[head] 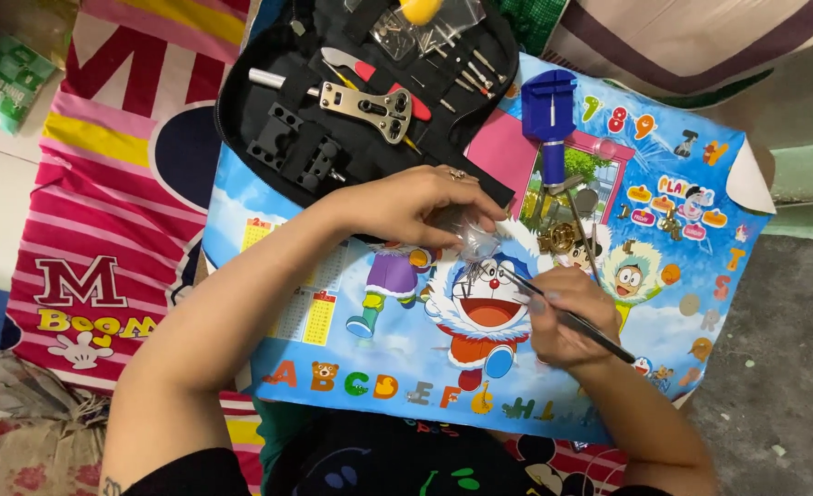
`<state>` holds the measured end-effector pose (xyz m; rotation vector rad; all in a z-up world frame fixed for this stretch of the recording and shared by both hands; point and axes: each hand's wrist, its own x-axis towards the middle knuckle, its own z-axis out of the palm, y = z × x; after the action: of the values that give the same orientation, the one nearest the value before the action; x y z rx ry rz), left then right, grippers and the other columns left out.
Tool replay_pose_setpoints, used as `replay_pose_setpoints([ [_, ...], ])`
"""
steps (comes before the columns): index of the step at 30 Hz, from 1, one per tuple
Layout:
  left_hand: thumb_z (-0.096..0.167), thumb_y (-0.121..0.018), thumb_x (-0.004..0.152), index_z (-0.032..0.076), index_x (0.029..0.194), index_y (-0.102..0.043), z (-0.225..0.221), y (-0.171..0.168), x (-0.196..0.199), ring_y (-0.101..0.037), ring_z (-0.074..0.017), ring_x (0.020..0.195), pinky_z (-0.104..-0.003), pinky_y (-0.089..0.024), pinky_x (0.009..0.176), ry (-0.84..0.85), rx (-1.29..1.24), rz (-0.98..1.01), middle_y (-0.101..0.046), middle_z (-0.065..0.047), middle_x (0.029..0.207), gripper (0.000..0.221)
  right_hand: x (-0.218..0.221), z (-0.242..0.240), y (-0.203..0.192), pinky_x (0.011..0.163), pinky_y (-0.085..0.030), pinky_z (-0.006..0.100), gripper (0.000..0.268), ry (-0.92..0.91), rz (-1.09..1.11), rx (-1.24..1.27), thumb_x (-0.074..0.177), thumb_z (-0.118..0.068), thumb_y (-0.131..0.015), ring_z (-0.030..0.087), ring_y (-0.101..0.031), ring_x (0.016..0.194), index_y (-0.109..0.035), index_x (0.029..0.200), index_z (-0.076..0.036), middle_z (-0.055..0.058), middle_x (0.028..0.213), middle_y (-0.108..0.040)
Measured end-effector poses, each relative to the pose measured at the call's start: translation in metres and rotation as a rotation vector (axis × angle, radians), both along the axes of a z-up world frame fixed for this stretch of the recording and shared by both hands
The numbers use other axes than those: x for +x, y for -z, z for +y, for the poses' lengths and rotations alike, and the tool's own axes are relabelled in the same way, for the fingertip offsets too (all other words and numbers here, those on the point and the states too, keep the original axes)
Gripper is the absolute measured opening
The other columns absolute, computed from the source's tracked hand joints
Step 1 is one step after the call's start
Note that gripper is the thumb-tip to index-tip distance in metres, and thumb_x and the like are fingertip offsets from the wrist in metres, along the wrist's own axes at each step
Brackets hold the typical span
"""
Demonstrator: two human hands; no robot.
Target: Repairing or adjusting a watch strap using specialized tools like tweezers and a pin pusher
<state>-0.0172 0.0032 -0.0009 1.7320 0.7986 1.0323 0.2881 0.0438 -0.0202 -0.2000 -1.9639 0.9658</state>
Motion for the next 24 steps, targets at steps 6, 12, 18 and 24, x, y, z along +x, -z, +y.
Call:
replay_pose_setpoints([
  [6,-0.001,-0.073,0.085,0.010,0.126,-0.066,0.001,-0.001,-0.003,-0.070,-0.0355,0.105,-0.046,-0.046,0.096,-0.023,-0.031,-0.034,-0.075,-0.013,0.109,0.043,-0.037,-0.008,-0.005,0.041,-0.050,0.038,0.012,-0.057,-0.056,0.099,0.085,0.010,-0.075,0.034,-0.061,0.045,-0.064,0.085,0.005,0.020,0.068,-0.068],
  [12,-0.001,-0.072,0.087,0.010,0.127,-0.066,0.000,-0.001,-0.003,-0.070,-0.0345,0.104,-0.045,-0.048,0.095,-0.031,-0.039,-0.048,-0.074,-0.012,0.108,0.042,-0.046,-0.012,-0.011,0.038,-0.050,0.038,0.005,-0.150,-0.119,0.064,0.088,0.007,-0.070,0.033,-0.062,0.045,-0.067,0.087,0.004,0.018,0.067,-0.069],
  [18,0.000,-0.072,0.088,0.011,0.126,-0.067,0.000,-0.002,-0.004,-0.070,-0.0326,0.104,-0.045,-0.049,0.093,-0.028,-0.046,-0.055,-0.074,-0.011,0.108,0.040,-0.048,-0.011,-0.014,0.041,-0.051,0.037,0.005,-0.184,-0.117,0.112,0.092,0.006,-0.066,0.032,-0.064,0.048,-0.065,0.089,0.004,0.017,0.066,-0.066],
  [24,0.001,-0.072,0.088,0.010,0.126,-0.066,0.001,-0.002,-0.004,-0.070,-0.0335,0.104,-0.047,-0.050,0.093,-0.020,-0.034,-0.066,-0.073,-0.012,0.108,0.039,-0.044,-0.013,-0.007,0.042,-0.050,0.038,0.008,-0.213,-0.113,0.201,0.096,0.001,-0.065,0.033,-0.061,0.049,-0.065,0.089,0.004,0.018,0.069,-0.065],
])
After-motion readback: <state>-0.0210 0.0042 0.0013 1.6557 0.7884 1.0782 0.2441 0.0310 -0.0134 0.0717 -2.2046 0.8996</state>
